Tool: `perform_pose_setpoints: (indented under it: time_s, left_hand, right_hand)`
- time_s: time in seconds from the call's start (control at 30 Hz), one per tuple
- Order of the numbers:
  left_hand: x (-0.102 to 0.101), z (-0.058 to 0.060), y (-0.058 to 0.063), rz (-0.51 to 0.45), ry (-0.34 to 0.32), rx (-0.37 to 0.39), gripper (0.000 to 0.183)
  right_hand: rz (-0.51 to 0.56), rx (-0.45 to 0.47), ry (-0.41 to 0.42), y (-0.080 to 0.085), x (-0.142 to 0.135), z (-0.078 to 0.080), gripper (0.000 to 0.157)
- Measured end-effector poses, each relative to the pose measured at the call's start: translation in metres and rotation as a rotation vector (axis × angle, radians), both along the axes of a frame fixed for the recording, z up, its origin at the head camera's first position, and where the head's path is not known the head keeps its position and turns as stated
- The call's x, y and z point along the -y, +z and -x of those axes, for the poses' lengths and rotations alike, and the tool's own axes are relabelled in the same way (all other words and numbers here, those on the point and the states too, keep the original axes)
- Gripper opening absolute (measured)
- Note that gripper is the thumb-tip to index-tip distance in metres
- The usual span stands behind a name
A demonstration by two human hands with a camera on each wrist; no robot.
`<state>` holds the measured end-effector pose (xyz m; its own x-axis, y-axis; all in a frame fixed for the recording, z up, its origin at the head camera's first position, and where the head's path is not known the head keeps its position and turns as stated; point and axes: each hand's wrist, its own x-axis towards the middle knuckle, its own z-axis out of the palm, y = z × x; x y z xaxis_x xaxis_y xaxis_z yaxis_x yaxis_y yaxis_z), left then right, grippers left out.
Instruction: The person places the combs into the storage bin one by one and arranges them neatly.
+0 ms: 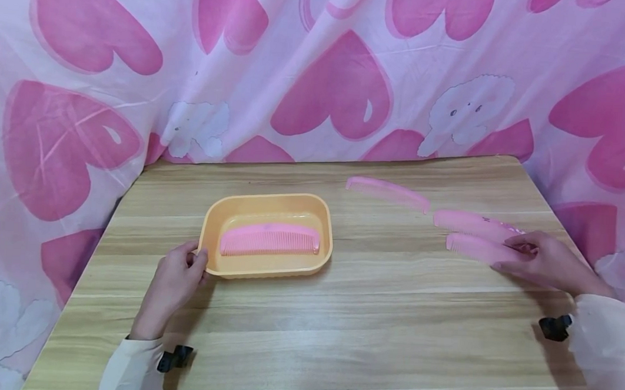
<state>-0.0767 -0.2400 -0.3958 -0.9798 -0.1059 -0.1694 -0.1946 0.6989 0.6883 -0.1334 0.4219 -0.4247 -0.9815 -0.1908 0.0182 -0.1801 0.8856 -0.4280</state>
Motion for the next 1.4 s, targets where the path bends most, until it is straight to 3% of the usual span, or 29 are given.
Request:
perform_pose_setpoints:
  time_s: [0.2,0.47,0.67,0.87,1.23,1.4]
  left_hand:
    - [0.001,-0.001,-0.001,0.003,0.002,0.008,0.04]
    - [0.001,0.0,-0.001,0.003,0.009,0.009,0.041]
    - [0.0,0.0,-0.001,0.003,0.009,-0.003,0.039]
    - [0.0,0.0,0.0,-0.001,0.006,0.003,0.04]
    - [0.0,0.0,0.0,0.006,0.0,-0.01,0.04]
    - [0.0,0.001,0.0,0.004,0.001,-0.011,0.04]
  right_hand:
    - [-0.002,0.01,-0.009,-0.004,0.0,-0.003,0.061]
    - [0.045,-0.021,0.031,-0.006,-0.002,-0.008,0.051]
    - [0.034,0.04,0.003,-0.006,-0.003,-0.008,0.059]
    - [0.034,0.024,-0.01,-0.01,-0.002,-0.009,0.06]
    - [0.021,0.034,-0.027,-0.005,0.015,-0.006,0.063]
    - [0.029,-0.017,0.02,0.0,0.027,0.001,0.053]
